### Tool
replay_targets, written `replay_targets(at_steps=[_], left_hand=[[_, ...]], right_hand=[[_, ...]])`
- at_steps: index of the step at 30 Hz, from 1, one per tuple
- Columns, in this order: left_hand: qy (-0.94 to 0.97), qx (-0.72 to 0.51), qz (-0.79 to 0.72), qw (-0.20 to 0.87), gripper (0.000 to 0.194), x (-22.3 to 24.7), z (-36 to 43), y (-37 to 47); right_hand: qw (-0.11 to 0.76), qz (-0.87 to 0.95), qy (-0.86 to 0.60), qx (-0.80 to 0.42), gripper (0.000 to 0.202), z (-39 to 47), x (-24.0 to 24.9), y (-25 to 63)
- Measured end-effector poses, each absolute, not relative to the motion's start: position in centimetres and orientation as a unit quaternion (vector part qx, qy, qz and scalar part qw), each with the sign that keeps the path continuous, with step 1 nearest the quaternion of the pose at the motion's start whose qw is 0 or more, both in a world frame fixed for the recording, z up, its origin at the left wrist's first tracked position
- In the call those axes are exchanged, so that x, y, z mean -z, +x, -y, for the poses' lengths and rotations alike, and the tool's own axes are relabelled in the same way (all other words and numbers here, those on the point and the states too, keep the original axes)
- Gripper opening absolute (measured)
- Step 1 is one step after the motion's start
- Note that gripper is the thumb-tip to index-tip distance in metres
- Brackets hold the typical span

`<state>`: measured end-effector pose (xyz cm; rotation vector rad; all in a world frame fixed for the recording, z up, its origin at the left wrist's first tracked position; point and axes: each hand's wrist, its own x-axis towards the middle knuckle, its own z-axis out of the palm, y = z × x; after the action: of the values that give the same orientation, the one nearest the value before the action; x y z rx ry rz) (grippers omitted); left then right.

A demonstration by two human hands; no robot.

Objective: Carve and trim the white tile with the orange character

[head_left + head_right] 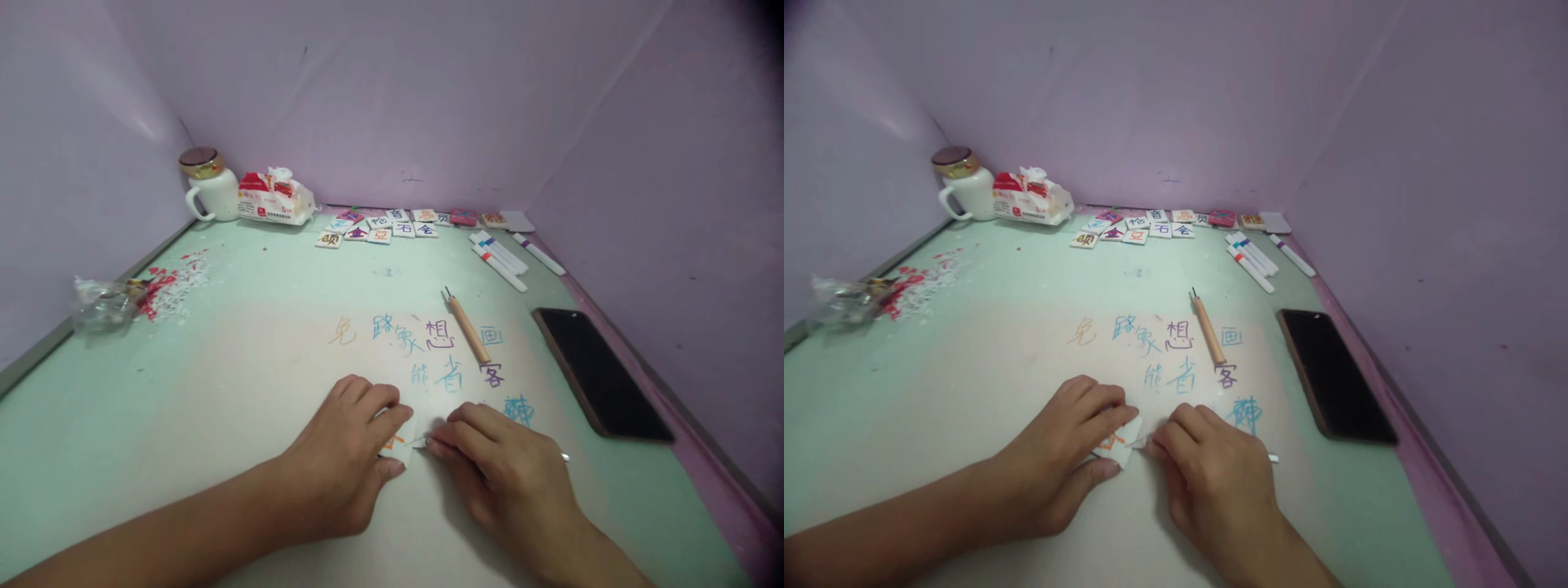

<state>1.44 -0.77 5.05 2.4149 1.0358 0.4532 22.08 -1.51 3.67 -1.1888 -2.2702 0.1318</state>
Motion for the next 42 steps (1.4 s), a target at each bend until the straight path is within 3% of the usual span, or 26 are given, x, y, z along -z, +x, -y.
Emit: replay_targets(at_steps=[10, 21, 42], left_hand=[[0.881, -0.184, -0.369, 0.231, 0.037, -4.7, 1.0, 1.4], [0.875, -0.187, -0.386, 0.224, 0.039, -4.5, 1.0, 1.5], [0.878, -0.189, -0.380, 0.220, 0.038, -4.6, 1.0, 1.5]], right_hand=[[0.303, 0.855, -0.421, -0.003, 0.019, 1.1, -3.3, 21.9], [0.322, 0.837, -0.433, -0.095, 0.012, 1.5, -3.7, 22.7], [0.254, 0.841, -0.477, -0.012, 0.029, 1.8, -4.1, 21.6]])
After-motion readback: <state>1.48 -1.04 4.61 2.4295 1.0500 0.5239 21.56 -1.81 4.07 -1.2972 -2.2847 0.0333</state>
